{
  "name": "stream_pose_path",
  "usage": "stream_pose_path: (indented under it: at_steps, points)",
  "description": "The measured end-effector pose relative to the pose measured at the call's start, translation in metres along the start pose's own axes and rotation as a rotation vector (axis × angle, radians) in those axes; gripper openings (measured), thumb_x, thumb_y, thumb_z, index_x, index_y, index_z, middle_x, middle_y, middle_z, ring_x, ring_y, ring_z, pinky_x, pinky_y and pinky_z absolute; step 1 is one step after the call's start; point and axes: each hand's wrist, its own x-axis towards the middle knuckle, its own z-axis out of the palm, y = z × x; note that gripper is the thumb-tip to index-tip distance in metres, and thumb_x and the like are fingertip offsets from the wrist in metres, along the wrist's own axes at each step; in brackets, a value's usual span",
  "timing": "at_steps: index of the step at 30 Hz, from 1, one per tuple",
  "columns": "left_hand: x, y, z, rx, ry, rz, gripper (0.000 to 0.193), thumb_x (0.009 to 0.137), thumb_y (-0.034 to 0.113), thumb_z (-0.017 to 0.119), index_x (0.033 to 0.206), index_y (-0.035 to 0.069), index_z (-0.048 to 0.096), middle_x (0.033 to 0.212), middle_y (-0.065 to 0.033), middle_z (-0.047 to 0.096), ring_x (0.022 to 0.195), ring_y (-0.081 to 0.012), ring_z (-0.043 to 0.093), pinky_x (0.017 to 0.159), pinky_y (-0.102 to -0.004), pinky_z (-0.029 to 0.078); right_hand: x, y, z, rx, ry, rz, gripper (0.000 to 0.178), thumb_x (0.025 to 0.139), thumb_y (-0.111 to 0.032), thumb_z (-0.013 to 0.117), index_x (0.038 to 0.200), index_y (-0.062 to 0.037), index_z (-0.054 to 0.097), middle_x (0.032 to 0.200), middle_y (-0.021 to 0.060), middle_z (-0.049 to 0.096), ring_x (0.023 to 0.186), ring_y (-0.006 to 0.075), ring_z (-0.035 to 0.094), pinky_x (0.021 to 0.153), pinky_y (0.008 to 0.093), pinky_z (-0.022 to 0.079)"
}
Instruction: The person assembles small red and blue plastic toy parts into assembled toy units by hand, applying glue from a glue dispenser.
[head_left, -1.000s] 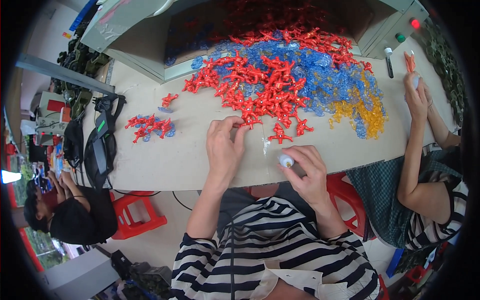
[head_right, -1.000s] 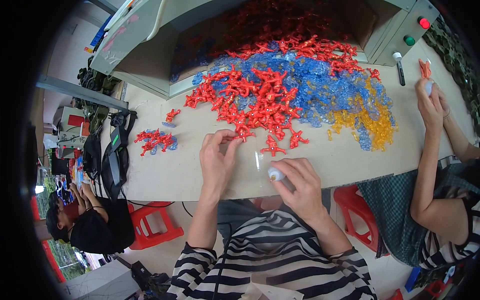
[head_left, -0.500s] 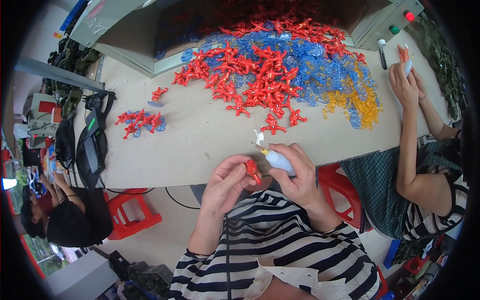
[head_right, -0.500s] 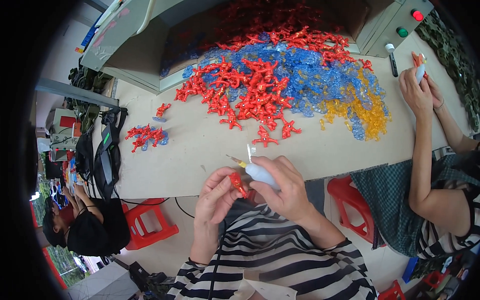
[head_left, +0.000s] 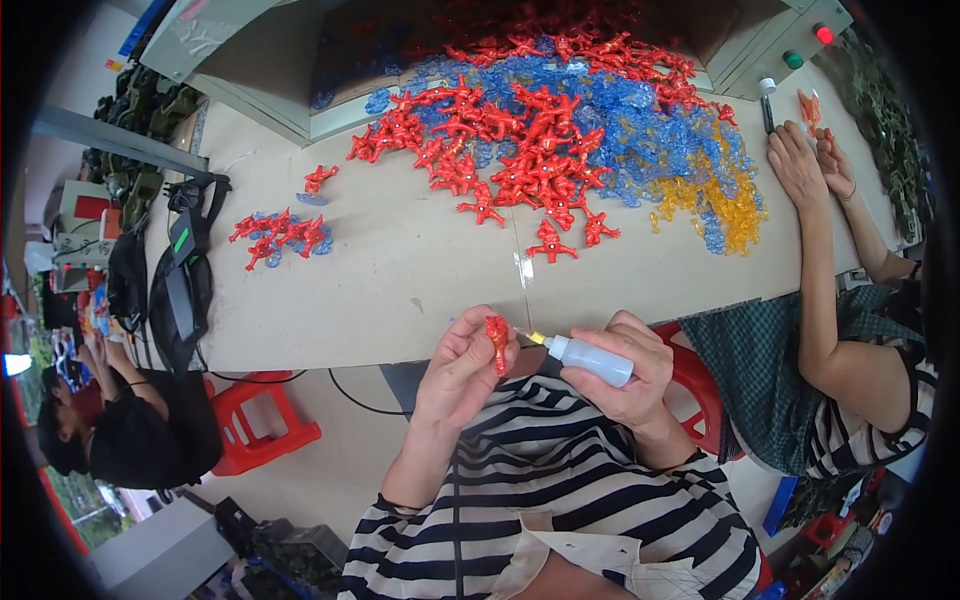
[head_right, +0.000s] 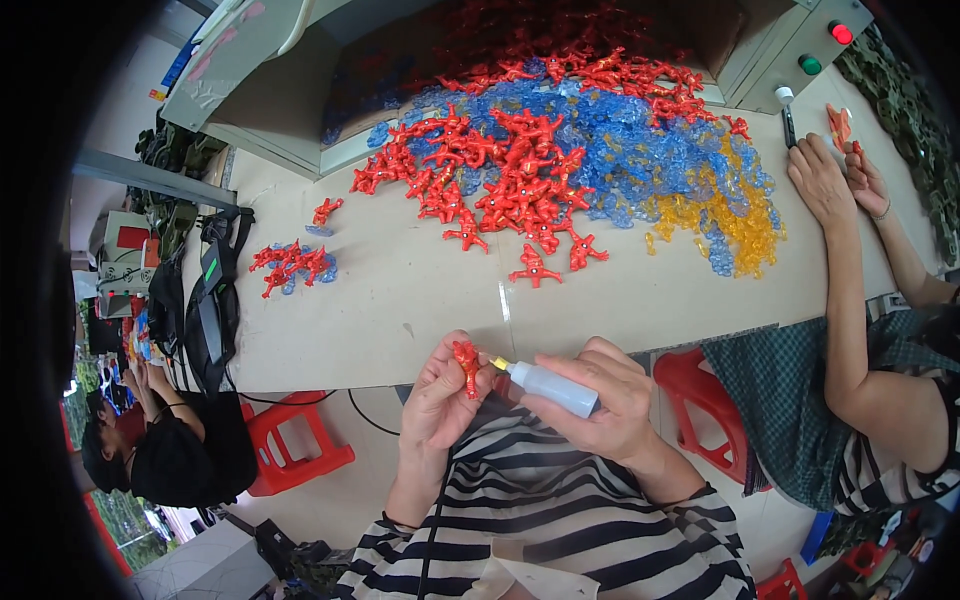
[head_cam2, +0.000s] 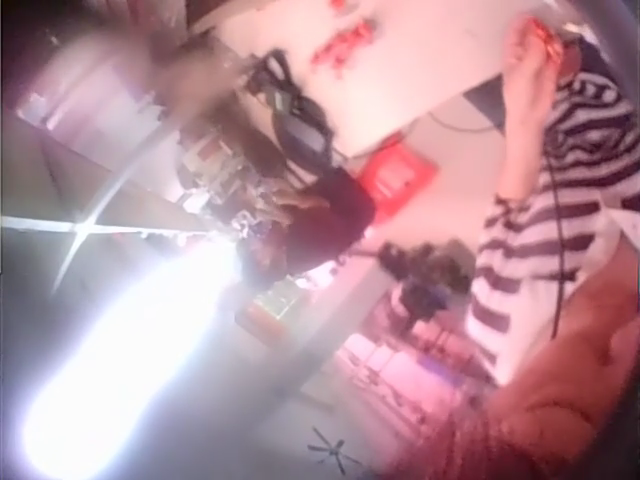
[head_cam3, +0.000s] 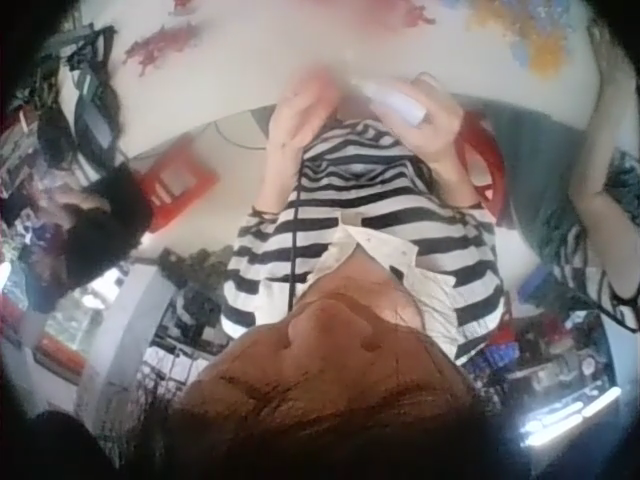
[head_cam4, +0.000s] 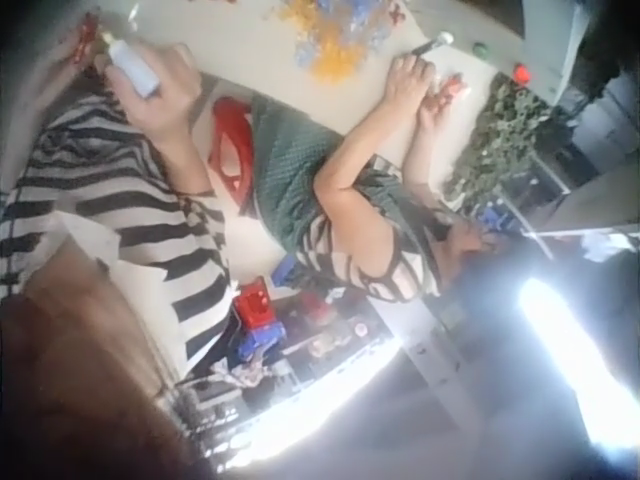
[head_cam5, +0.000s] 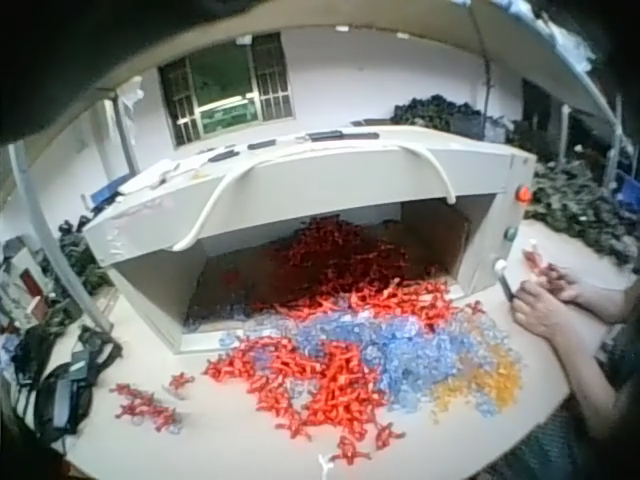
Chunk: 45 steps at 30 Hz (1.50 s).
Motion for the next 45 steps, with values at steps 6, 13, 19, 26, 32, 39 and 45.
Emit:
stream_pose_path:
  at_steps: [6, 13, 19, 26, 32, 39, 45]
  points:
    - [0.0, -0.002, 0.002, 0.056, 0.038, 0.005, 0.026, 0.087, 0.009, 0.057, 0.111, 0.004, 0.051, 0.098, -0.0105, 0.058, 0.082, -0.0176, 0.055, 0.074, -0.0263, 0.045, 0.0, 0.001, -0.001, -0.005, -0.02, 0.01, 0.035, 0.06, -0.01, 0.076, 0.091, 0.0033, 0.065, 0.061, 0.0076, 0.058, 0.051, 0.0163, 0.046, 0.047, 0.0258, 0.035]
    - [0.001, -0.003, 0.004, 0.092, 0.032, 0.008, 0.023, 0.088, 0.008, 0.055, 0.11, 0.004, 0.051, 0.099, -0.0103, 0.058, 0.082, -0.0167, 0.055, 0.075, -0.0256, 0.045, 0.0, -0.003, -0.008, -0.037, -0.021, 0.038, 0.035, 0.06, -0.011, 0.076, 0.09, 0.0033, 0.065, 0.061, 0.0079, 0.058, 0.051, 0.0165, 0.047, 0.048, 0.0255, 0.036]
    - [0.001, -0.004, 0.007, 0.101, 0.012, 0.0, 0.023, 0.088, 0.009, 0.055, 0.11, 0.004, 0.052, 0.1, -0.0105, 0.058, 0.081, -0.0157, 0.054, 0.074, -0.0248, 0.044, 0.001, -0.005, -0.009, 0.014, -0.016, 0.043, 0.034, 0.059, -0.011, 0.076, 0.089, 0.0033, 0.066, 0.061, 0.0081, 0.059, 0.052, 0.0163, 0.048, 0.048, 0.0253, 0.036]
    - [0.001, -0.004, 0.007, 0.117, 0.005, -0.02, 0.022, 0.087, 0.008, 0.056, 0.109, 0.004, 0.052, 0.103, -0.0111, 0.057, 0.082, -0.0152, 0.053, 0.074, -0.0247, 0.043, 0.003, -0.005, -0.008, 0.021, -0.046, 0.052, 0.034, 0.06, -0.012, 0.076, 0.089, 0.0033, 0.066, 0.062, 0.0084, 0.06, 0.052, 0.0162, 0.048, 0.048, 0.0252, 0.036]
    - [0.002, -0.006, 0.01, 0.143, 0.033, 0.013, 0.032, 0.086, 0.007, 0.057, 0.117, 0.003, 0.049, 0.099, -0.0103, 0.057, 0.082, -0.0154, 0.052, 0.074, -0.0249, 0.042, 0.004, -0.003, -0.021, 0.025, -0.03, 0.124, 0.032, 0.062, -0.006, 0.076, 0.091, 0.0022, 0.065, 0.073, 0.0094, 0.063, 0.058, 0.0173, 0.053, 0.053, 0.026, 0.042]
    - [-0.003, -0.008, 0.001, 0.136, -0.021, -0.016, 0.036, 0.084, 0.003, 0.057, 0.119, 0.004, 0.048, 0.095, -0.009, 0.057, 0.083, -0.016, 0.052, 0.072, -0.0262, 0.041, 0.012, 0.03, 0.001, -0.033, 0.067, 0.22, 0.035, 0.065, -0.002, 0.072, 0.099, -0.0042, 0.064, 0.094, 0.0093, 0.064, 0.088, 0.022, 0.057, 0.078, 0.0302, 0.045]
    - [-0.006, -0.009, 0.008, 0.127, 0.087, 0.003, 0.03, 0.084, 0.004, 0.058, 0.113, 0.003, 0.051, 0.094, -0.0084, 0.058, 0.082, -0.0173, 0.052, 0.072, -0.0284, 0.041, 0.023, 0.032, 0.016, -0.081, 0.029, 0.213, 0.04, 0.064, -0.005, 0.075, 0.101, -0.0015, 0.062, 0.095, 0.011, 0.064, 0.091, 0.0228, 0.057, 0.08, 0.031, 0.045]
